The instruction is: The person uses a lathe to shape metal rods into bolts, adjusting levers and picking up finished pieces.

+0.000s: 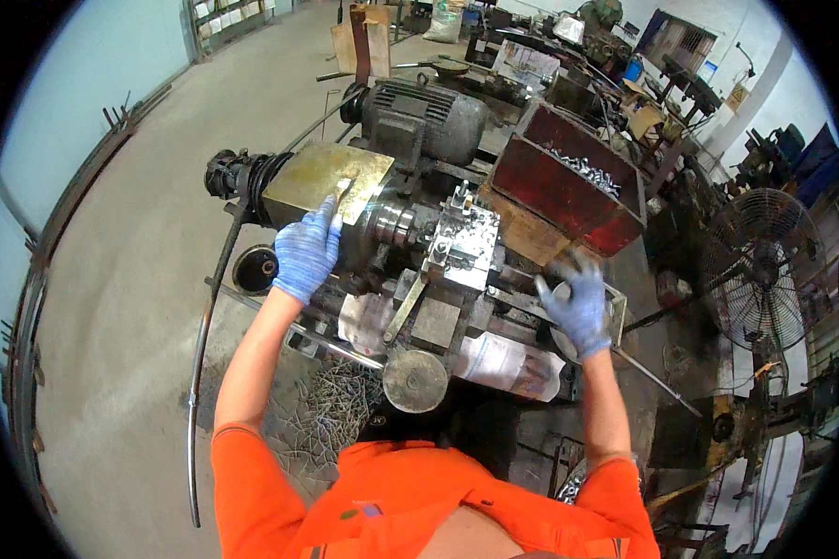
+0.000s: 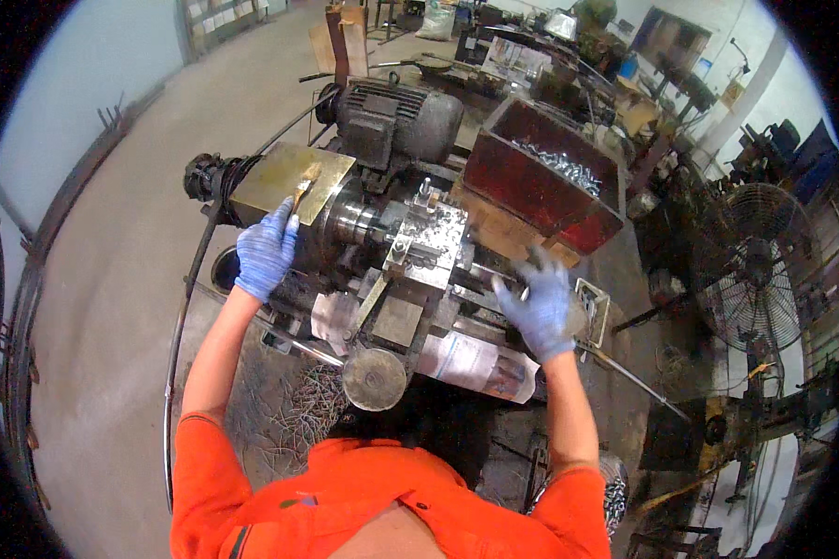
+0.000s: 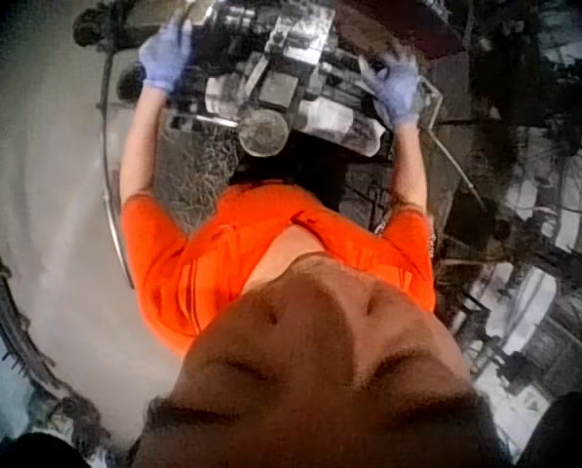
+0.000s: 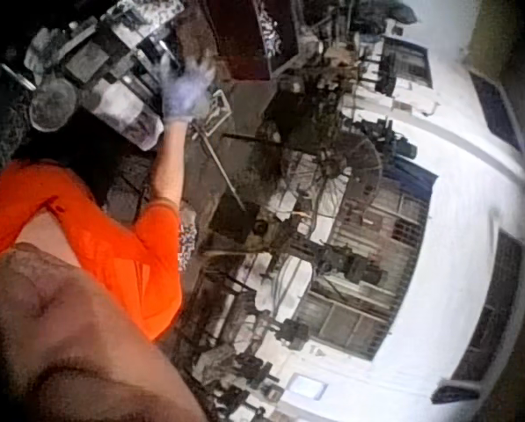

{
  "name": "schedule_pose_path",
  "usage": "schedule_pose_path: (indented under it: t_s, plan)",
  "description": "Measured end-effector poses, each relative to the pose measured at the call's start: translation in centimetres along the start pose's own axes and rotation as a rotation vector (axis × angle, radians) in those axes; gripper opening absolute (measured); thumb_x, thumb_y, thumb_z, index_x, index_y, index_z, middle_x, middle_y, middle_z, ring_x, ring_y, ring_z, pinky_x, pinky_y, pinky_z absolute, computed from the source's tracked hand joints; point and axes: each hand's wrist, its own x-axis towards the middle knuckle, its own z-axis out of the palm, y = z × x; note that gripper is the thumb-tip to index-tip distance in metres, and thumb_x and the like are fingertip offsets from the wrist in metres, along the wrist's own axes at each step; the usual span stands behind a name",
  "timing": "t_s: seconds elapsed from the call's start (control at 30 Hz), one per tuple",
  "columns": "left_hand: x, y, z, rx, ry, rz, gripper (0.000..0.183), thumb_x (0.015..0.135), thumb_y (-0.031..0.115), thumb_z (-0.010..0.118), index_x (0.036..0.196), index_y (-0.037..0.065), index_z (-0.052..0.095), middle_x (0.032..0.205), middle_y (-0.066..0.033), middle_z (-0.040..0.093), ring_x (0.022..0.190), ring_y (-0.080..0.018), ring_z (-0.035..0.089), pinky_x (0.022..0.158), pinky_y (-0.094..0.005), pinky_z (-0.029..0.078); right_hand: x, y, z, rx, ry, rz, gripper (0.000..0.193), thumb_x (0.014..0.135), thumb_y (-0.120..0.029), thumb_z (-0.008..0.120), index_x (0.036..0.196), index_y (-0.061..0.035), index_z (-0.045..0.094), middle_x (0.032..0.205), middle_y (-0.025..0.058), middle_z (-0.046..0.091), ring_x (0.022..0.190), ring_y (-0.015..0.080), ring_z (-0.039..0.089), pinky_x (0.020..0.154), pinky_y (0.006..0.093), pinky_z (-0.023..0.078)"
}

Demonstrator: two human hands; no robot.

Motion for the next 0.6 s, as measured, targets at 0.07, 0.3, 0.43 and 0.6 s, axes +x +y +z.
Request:
schedule_pose_path:
  t_s: [0.07,0.3,0.43,0.6]
  plan:
    - [-0.4,1.8,-0.8,-0.226,0.062,-0.013,0.033,0.088,0.029,0.051,0.111,0.007,0.059,0.075,-0.0143,0.063,0.061,-0.0303,0.061,0.056,-0.0407,0.047,-3.5,0.5,-0.2,0.047,-0.045,0.056,0.026,0.068,-0.017,0.073,0.092,-0.0071,0.067,0.112,0.0179,0.056,0.103,0.0345,0.053,0.088,0.0404,0.043]
    - [-2.4,8.2,1.5,-0.361,-0.066,0.135,0.026,0.09,0.026,0.046,0.103,0.009,0.059,0.067,-0.0115,0.059,0.057,-0.0282,0.059,0.052,-0.0391,0.046,-11.4,2.3,-0.6,0.271,-0.148,0.351,0.026,0.066,-0.019,0.073,0.089,-0.0069,0.069,0.103,0.0165,0.06,0.099,0.0316,0.055,0.088,0.0399,0.043]
    - [-3.2,8.7,3.4,-0.205,-0.21,0.119,0.023,0.087,0.023,0.052,0.1,0.007,0.062,0.072,-0.0127,0.061,0.061,-0.0293,0.06,0.053,-0.0399,0.046,-12.5,3.0,-1.3,0.222,-0.153,0.359,0.026,0.066,-0.017,0.073,0.089,-0.0064,0.069,0.102,0.0141,0.062,0.099,0.0297,0.056,0.087,0.0383,0.043]
    - [-3.4,7.7,1.1,-0.171,-0.212,0.129,0.024,0.088,0.025,0.049,0.103,0.01,0.06,0.064,-0.0107,0.058,0.054,-0.0278,0.058,0.051,-0.0401,0.046,-13.1,2.9,-1.5,0.205,-0.129,0.345,0.024,0.066,-0.016,0.072,0.087,-0.0048,0.068,0.1,0.0133,0.063,0.096,0.0291,0.057,0.086,0.0376,0.043]
